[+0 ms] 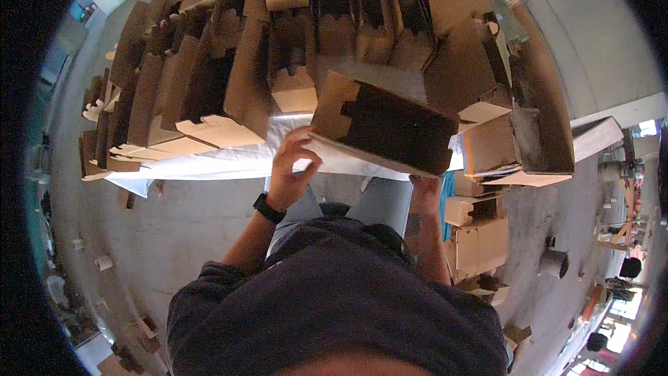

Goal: The person folds flat cardboard pieces into box shapes by hand and places the assembled boxes on a table.

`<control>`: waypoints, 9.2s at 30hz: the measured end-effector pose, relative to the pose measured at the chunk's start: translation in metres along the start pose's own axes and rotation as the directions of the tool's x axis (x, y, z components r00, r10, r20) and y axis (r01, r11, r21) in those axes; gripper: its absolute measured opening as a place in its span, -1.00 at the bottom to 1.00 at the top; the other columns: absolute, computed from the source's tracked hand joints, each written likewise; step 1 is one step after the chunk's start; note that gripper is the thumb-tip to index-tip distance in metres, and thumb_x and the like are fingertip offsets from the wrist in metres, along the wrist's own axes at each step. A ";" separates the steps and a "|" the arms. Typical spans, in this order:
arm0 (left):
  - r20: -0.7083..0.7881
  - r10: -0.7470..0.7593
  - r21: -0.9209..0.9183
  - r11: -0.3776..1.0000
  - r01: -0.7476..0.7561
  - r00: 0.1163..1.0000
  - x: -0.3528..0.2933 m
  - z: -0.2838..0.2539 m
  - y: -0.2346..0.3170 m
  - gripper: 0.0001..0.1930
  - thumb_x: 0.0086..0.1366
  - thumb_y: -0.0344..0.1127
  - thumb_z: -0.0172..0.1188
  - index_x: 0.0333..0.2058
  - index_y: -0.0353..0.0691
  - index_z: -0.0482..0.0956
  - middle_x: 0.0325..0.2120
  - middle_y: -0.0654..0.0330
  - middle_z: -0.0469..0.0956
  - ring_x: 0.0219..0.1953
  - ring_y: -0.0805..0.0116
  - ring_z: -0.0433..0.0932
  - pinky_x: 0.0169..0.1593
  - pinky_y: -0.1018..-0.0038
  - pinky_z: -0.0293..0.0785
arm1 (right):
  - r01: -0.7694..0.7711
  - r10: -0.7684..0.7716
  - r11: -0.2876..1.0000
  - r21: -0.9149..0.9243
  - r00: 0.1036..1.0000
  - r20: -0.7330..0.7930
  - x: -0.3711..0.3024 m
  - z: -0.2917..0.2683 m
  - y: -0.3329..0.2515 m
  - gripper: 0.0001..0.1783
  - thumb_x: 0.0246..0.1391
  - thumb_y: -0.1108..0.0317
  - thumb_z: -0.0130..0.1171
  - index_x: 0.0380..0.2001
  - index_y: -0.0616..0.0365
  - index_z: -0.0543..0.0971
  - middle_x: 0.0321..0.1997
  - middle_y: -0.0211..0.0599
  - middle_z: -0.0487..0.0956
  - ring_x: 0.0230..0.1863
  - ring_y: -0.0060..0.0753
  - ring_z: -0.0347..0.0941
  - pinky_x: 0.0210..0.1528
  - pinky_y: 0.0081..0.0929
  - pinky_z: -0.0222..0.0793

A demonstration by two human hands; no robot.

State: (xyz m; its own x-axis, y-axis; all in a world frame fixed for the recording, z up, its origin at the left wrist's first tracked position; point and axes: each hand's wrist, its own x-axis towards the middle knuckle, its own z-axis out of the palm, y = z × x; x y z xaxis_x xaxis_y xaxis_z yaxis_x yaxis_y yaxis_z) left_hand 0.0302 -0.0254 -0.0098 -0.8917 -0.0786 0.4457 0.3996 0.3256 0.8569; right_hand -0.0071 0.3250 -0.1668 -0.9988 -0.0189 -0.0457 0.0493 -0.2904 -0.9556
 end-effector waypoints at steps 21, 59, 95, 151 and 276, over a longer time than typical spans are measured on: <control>0.035 -0.086 0.212 0.974 0.077 0.996 0.006 0.008 0.005 -0.32 0.09 -0.42 0.27 0.19 -0.34 0.19 0.25 -0.06 0.14 0.32 0.01 0.09 0.32 0.24 0.04 | 0.100 -0.077 0.914 -0.394 0.994 0.073 0.030 0.057 -0.055 -0.54 0.08 0.53 0.04 0.10 0.20 0.37 0.04 -0.28 0.49 0.01 -0.37 0.44 0.09 -0.36 0.40; 0.622 0.200 0.456 0.693 -0.558 0.757 0.094 -0.031 0.035 -0.57 -0.05 -0.34 0.29 -0.13 -0.09 0.48 -0.09 0.21 0.45 0.22 0.10 0.25 0.29 0.07 0.12 | 0.543 -0.420 0.635 -0.548 0.839 0.345 0.017 0.108 -0.170 -0.27 -0.15 0.68 0.02 0.20 0.11 0.23 0.40 -0.03 0.06 0.34 -0.12 0.13 0.26 -0.27 0.20; 0.090 -0.022 -0.162 0.986 0.037 0.996 0.036 -0.005 0.020 -0.43 0.08 -0.51 0.19 0.05 -0.05 0.17 0.26 0.01 0.03 0.34 0.07 -0.03 0.30 0.14 0.01 | 0.459 -0.338 0.621 -0.635 0.888 0.310 0.016 0.081 -0.195 -0.24 -0.11 0.52 -0.04 0.26 0.28 0.13 0.30 0.04 0.23 0.28 -0.09 0.22 0.30 -0.24 0.07; -0.069 -0.008 -0.105 0.994 0.001 0.998 0.037 0.028 0.010 -0.53 0.19 -0.38 0.07 0.06 -0.16 0.14 0.24 -0.06 0.07 0.30 0.04 0.04 0.32 0.18 -0.08 | 0.271 -0.637 0.664 -0.697 0.694 -0.336 0.310 -0.079 -0.292 -0.46 0.10 0.04 0.09 0.05 0.16 0.37 -0.05 -0.15 0.49 -0.14 -0.18 0.46 -0.09 -0.25 0.37; -0.115 0.060 0.021 0.998 -0.058 0.992 0.032 0.021 0.008 -0.54 0.17 -0.39 0.07 0.05 -0.17 0.17 0.21 -0.10 0.11 0.27 0.02 0.08 0.30 0.17 -0.07 | 0.140 -0.154 0.988 0.068 0.940 0.303 0.095 0.098 -0.143 -0.35 -0.04 0.54 0.05 0.22 0.12 0.32 0.37 -0.24 0.16 0.41 -0.27 -0.01 0.39 -0.38 -0.09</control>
State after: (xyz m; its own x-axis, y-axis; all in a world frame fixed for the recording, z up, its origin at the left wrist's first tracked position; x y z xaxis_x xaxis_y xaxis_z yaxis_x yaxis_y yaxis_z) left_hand 0.0005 -0.0056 0.0063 -0.8358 -0.1668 0.5231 0.4462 0.3488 0.8242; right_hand -0.1084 0.2705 -0.0062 -0.9455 -0.2626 0.1926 -0.0911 -0.3544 -0.9306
